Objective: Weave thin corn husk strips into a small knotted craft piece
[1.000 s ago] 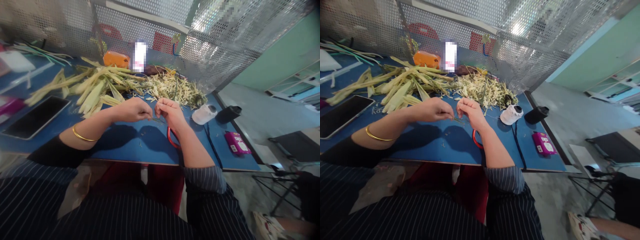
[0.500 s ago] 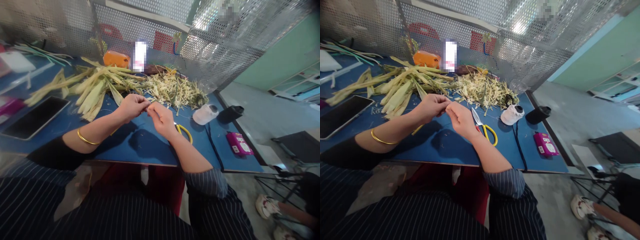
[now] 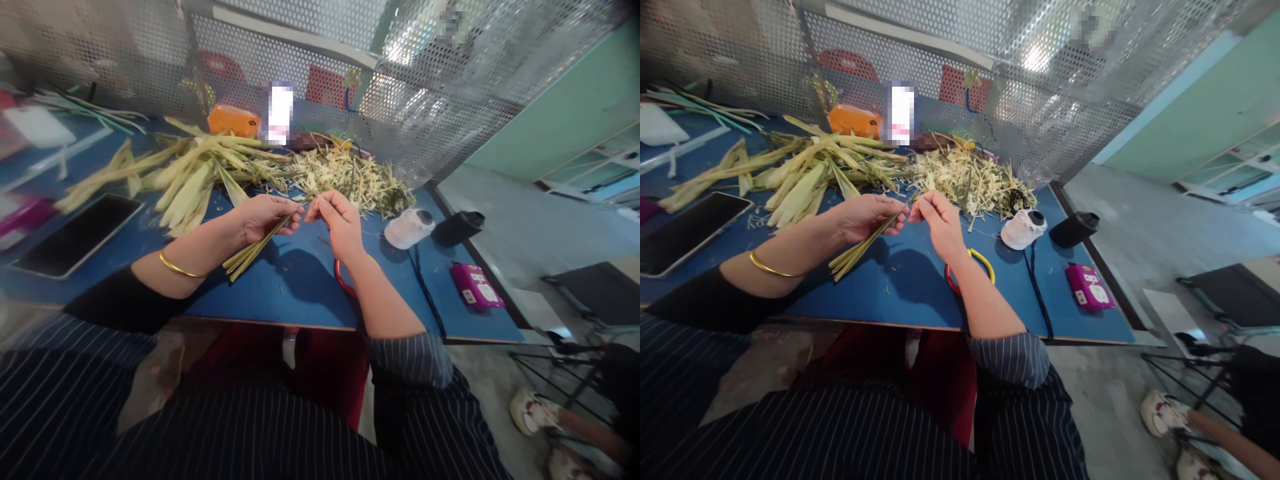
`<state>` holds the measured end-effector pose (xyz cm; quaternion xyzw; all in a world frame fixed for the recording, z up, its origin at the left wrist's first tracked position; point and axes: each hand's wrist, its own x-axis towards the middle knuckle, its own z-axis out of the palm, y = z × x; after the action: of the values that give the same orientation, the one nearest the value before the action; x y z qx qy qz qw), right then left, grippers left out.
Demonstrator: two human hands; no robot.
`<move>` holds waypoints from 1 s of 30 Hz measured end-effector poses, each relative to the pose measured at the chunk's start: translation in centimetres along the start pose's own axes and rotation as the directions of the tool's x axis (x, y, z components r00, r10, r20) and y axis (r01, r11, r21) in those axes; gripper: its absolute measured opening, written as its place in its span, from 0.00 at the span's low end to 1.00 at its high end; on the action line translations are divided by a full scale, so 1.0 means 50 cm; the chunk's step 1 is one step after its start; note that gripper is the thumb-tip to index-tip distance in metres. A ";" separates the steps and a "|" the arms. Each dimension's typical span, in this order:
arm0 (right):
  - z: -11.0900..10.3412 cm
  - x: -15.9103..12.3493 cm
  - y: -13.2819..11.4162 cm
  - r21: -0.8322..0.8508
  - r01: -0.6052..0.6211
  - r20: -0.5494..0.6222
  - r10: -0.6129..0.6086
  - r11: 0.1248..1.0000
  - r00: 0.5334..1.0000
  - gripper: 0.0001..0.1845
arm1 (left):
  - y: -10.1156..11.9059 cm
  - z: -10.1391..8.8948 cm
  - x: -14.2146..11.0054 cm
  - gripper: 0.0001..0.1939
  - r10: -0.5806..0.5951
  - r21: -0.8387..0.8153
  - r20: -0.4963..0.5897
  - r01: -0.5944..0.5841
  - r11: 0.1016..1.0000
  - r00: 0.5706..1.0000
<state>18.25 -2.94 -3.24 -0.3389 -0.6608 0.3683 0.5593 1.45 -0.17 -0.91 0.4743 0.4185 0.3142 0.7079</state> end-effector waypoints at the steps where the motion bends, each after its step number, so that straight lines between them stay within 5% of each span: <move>1: -0.002 0.001 0.001 0.016 0.000 0.001 0.000 1.000 1.000 0.15 | 0.004 -0.003 -0.001 0.05 -0.026 -0.031 0.013 0.026 0.999 1.000; 12: 0.002 0.003 0.005 -0.098 -0.020 -0.080 0.012 0.995 0.997 0.07 | -0.013 -0.026 0.024 0.09 -0.080 -0.321 0.136 0.120 0.940 0.988; 20: 0.003 0.000 0.023 -0.266 -0.107 -0.072 0.091 0.958 0.993 0.07 | -0.021 -0.011 0.023 0.07 -0.023 -0.340 0.179 0.083 0.937 0.984; 24: 0.007 0.000 0.014 -0.302 -0.111 -0.194 0.053 0.947 0.980 0.08 | -0.020 0.002 0.015 0.06 -0.051 -0.337 0.155 0.102 0.936 0.987; 27: 0.010 0.002 0.012 -0.156 -0.181 -0.280 0.133 0.971 0.951 0.09 | -0.018 0.008 0.009 0.06 -0.084 -0.338 0.132 0.124 0.933 0.988; 30: 0.009 0.003 0.015 0.106 -0.283 -0.236 0.301 0.953 0.924 0.12 | -0.020 0.011 0.006 0.05 -0.108 -0.321 0.111 0.139 0.937 0.988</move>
<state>17.82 -2.50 -3.87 -0.4571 -0.5141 0.4250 0.5883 2.12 -0.49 -1.81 0.3366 0.3567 0.3123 0.8136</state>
